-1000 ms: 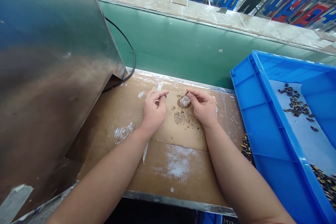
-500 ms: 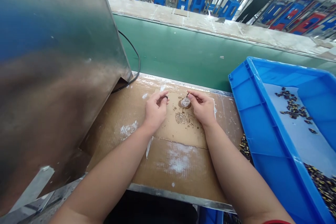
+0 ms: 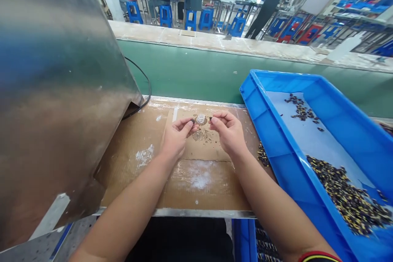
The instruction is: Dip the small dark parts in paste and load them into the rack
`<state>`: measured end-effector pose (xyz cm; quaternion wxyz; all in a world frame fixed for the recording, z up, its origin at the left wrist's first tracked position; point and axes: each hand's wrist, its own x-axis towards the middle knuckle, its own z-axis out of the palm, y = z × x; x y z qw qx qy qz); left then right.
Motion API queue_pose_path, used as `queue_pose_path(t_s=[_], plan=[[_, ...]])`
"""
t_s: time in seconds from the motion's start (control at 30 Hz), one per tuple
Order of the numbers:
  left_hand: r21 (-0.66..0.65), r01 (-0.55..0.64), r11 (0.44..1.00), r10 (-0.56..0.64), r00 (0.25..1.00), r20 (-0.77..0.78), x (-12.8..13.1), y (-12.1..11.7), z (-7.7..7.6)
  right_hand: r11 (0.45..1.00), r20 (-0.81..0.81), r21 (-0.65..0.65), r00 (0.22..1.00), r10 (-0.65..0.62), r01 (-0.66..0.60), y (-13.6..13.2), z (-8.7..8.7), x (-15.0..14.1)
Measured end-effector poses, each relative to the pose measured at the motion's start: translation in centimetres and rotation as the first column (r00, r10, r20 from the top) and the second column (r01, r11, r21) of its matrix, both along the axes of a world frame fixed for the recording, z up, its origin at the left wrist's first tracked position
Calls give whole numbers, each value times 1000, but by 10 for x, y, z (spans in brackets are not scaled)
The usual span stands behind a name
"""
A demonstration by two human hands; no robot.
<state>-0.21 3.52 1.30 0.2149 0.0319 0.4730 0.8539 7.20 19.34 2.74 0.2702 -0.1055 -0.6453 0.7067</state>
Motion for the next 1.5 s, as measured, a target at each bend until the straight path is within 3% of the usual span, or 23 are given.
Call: queue_pose_path(t_s=[0.17,0.33,0.7,0.9,1.0,1.1,1.2,1.3,1.4,1.5], plan=[[25,79,997,-79,997,-5,13,5,1,988,39,-131,996,83,-77,-15,-17,17],[-24,57,998,-57,998,25,14,5,2,996,51,-63,996,74,-71,-19,-26,17],[-22,56,998,-56,998,25,17,4,5,988,-39,137,997,-66,71,-30,-9,30],[38,101,994,-105,988,117,16,3,8,992,-44,115,998,-49,53,-31,-9,29],[53,112,992,-118,984,134,16,3,9,984,-50,170,998,-39,47,-31,-11,31],[64,120,991,-128,982,136,16,4,10,941,-95,323,993,-70,98,-30,-12,33],[77,121,990,-132,979,156,17,4,11,841,-176,507,978,-113,188,-28,-12,35],[76,117,990,-129,976,174,16,3,11,757,-230,609,966,-119,239,-27,-10,37],[67,122,990,-133,975,180,15,2,12,725,-232,641,964,-131,253,-28,-10,37],[66,134,989,-144,973,179,14,1,13,729,-211,639,968,-137,243,-28,-11,36]])
